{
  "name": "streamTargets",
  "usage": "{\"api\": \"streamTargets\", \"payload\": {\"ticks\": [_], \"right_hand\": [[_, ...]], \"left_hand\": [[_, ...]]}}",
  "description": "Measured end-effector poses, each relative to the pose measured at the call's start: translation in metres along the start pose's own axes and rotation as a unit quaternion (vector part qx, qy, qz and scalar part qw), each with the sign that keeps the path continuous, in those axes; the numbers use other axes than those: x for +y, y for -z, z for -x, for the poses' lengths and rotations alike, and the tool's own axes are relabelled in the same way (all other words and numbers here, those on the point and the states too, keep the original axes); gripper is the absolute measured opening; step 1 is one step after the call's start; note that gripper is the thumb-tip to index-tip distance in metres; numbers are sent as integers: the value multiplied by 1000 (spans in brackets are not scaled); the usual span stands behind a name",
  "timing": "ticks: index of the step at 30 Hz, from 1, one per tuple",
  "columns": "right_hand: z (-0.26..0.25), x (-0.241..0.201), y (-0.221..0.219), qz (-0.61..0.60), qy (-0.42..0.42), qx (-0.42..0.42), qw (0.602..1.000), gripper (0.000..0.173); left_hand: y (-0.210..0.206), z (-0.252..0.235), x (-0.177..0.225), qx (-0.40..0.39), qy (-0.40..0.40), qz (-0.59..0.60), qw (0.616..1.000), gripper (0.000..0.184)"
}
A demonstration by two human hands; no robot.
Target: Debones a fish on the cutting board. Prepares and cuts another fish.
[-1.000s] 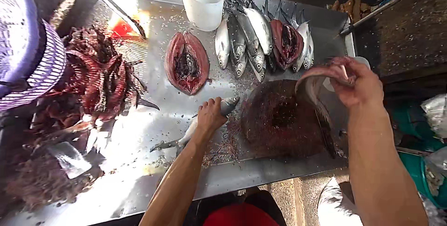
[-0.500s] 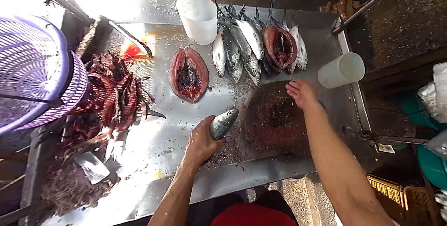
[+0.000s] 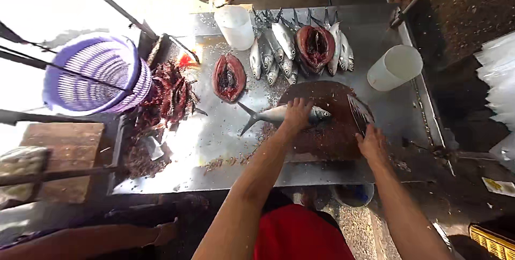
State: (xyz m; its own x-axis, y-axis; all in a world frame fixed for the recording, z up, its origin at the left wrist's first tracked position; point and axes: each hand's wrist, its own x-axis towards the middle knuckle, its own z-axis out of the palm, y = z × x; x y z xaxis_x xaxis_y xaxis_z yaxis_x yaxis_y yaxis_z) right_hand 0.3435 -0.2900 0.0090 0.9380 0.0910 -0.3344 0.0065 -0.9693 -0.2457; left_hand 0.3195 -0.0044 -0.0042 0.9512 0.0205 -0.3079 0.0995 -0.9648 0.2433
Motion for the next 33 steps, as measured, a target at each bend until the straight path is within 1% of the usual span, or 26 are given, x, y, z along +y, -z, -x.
{"api": "streamTargets", "payload": {"ticks": [2,4,6,7,8,9,11,12,13,14,16,17,19,20,21,22,23,24,25,27,29,31,33], "right_hand": [[2,5,-1,2,19,-11,1000,57],[-1,11,2,-12,44,-22,999,55],[1,22,10,-75,54,-40,995,52],[7,26,18,-128,42,-55,989,50],[15,29,25,-195,22,-70,978,47],[25,32,31,-279,5,-85,957,43],[44,41,41,-437,5,-121,891,40],[49,44,44,-478,17,-139,867,40],[50,44,47,-493,25,-164,854,40],[47,41,50,-489,23,-193,850,41],[33,33,53,-446,-1,-262,856,41],[22,32,51,-422,-18,-292,858,40],[2,37,48,-409,-48,-312,857,39],[-2,44,48,-405,-62,-294,864,39],[-2,51,50,-386,-67,-257,884,40],[3,54,53,-342,-57,-209,915,41],[11,56,55,-280,-35,-165,945,43],[22,55,58,-224,-4,-132,966,45],[37,50,61,-182,31,-111,977,44],[70,30,72,-117,97,-106,983,44],[95,14,70,-84,148,-119,978,43],[105,6,63,-68,168,-134,974,43],[109,6,54,-90,163,-130,974,43]], "left_hand": [[-5,3,2,15,16,4,1000,92],[-4,3,1,15,33,0,999,90],[6,6,6,-10,46,-17,999,86],[12,9,11,-19,53,-27,998,83],[15,16,16,-23,60,-33,997,79],[17,24,23,-20,66,-34,997,72],[14,42,35,2,71,-21,997,62],[11,51,39,15,75,-8,997,61],[7,58,41,26,82,4,996,62],[4,63,43,27,94,15,995,64],[-2,72,46,18,113,22,993,69],[-6,75,47,16,117,22,993,74],[-9,78,43,4,115,18,993,82],[-11,80,40,-4,105,15,994,74],[-12,80,39,-6,95,11,995,60],[-11,79,38,-11,88,7,996,52],[-9,78,37,-15,85,5,996,47],[-7,76,36,-19,84,6,996,45],[-5,75,36,-21,84,7,996,44],[-6,74,35,-21,86,9,996,44],[-8,75,35,-19,89,12,996,43],[-10,76,36,-16,90,11,996,43],[-5,75,35,-22,89,14,996,42]]}}
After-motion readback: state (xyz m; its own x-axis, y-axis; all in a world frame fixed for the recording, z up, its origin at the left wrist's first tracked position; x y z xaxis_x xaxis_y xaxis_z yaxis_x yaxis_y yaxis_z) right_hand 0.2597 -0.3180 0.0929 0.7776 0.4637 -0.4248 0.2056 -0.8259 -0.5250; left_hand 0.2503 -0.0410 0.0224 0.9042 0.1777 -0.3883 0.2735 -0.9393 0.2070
